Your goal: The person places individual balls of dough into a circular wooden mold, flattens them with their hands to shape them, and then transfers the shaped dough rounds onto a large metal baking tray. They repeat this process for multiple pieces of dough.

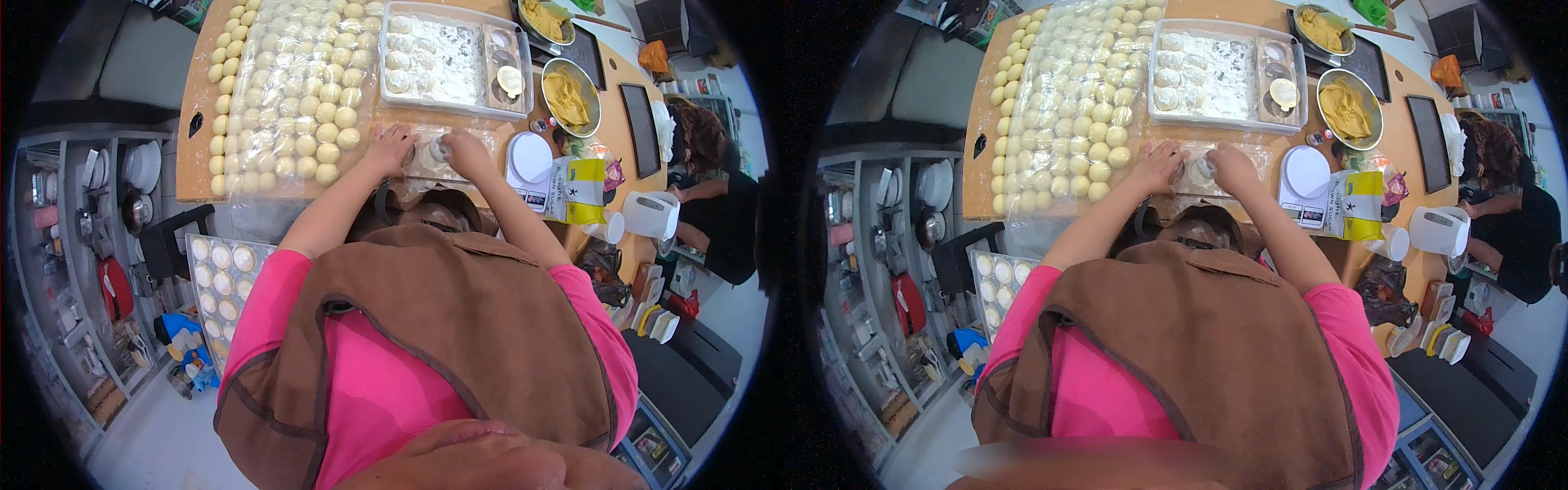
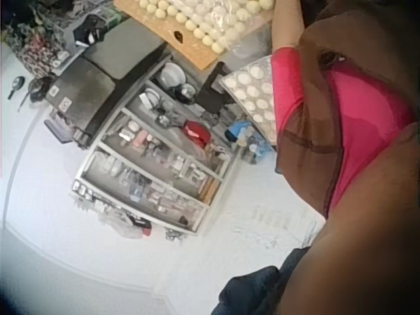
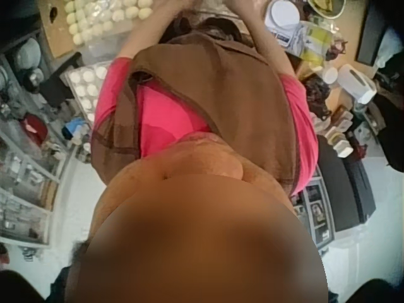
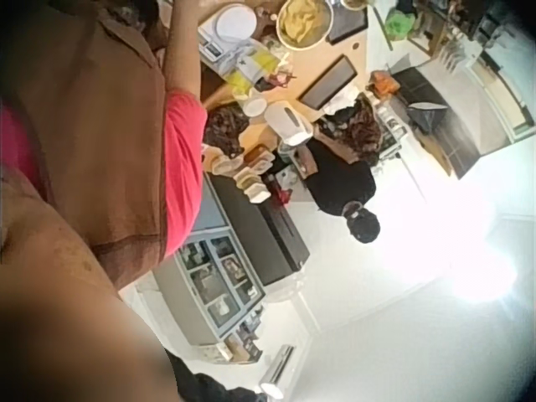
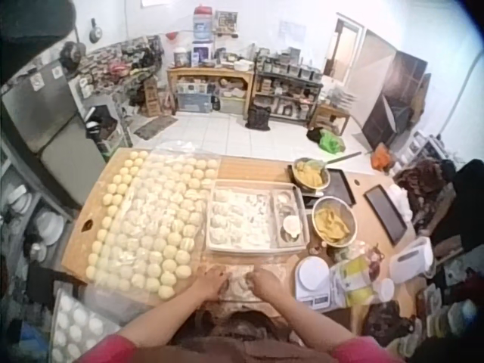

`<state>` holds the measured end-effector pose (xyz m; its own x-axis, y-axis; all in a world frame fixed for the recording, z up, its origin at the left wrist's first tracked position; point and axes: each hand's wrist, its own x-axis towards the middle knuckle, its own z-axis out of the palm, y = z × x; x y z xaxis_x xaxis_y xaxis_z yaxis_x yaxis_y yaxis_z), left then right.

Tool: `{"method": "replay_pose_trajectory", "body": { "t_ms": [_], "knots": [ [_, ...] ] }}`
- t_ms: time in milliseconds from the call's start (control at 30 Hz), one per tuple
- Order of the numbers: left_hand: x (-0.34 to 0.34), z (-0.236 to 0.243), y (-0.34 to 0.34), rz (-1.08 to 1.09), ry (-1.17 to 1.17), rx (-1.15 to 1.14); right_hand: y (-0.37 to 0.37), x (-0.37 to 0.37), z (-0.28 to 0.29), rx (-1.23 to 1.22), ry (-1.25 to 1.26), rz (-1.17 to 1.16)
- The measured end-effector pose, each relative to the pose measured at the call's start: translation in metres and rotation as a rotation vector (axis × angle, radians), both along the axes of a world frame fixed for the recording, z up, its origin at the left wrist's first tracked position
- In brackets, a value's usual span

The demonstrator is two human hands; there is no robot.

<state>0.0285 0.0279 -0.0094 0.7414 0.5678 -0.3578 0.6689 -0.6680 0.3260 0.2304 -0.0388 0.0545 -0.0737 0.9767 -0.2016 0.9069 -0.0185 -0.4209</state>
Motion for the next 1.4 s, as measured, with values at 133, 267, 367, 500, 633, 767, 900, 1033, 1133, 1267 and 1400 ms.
{"method": "replay_pose_trajectory", "body": {
  "t_ms": [133,267,367,500,633,767,900,1033,1133,1267,1400],
  "knots": [
    [0.001,0.001,0.001,-0.009,0.003,-0.010,-0.007,-0.012,-0.015,-0.062,-0.082,0.064],
    [-0.001,0.000,-0.001,-0.018,0.015,0.012,-0.008,-0.018,-0.010,-0.084,-0.152,0.114],
    [0.000,0.006,-0.002,-0.003,0.001,-0.009,-0.008,-0.016,-0.016,-0.073,-0.141,0.105],
    [0.000,0.005,-0.003,0.004,0.024,-0.012,-0.007,-0.019,-0.020,-0.070,-0.150,0.134],
    [0.000,0.004,-0.001,0.003,0.002,-0.001,-0.007,-0.023,-0.020,-0.081,-0.167,0.097],
    [0.001,0.009,-0.001,0.006,-0.019,-0.003,-0.009,-0.022,-0.026,-0.068,-0.187,0.102],
    [0.000,0.004,-0.003,-0.007,0.047,-0.012,-0.009,-0.017,-0.026,-0.068,-0.151,0.101],
    [0.001,0.003,-0.002,0.016,0.073,-0.007,0.004,0.003,0.008,0.142,0.053,-0.002],
    [0.001,0.012,-0.001,0.001,0.066,-0.022,0.008,0.023,0.029,0.187,0.055,-0.106],
    [0.003,0.014,-0.001,0.009,0.063,-0.050,-0.006,0.015,0.002,0.053,0.045,-0.061],
    [0.001,0.003,-0.001,-0.010,0.056,-0.002,-0.020,-0.005,-0.019,0.005,-0.030,0.019]
  ]
}}
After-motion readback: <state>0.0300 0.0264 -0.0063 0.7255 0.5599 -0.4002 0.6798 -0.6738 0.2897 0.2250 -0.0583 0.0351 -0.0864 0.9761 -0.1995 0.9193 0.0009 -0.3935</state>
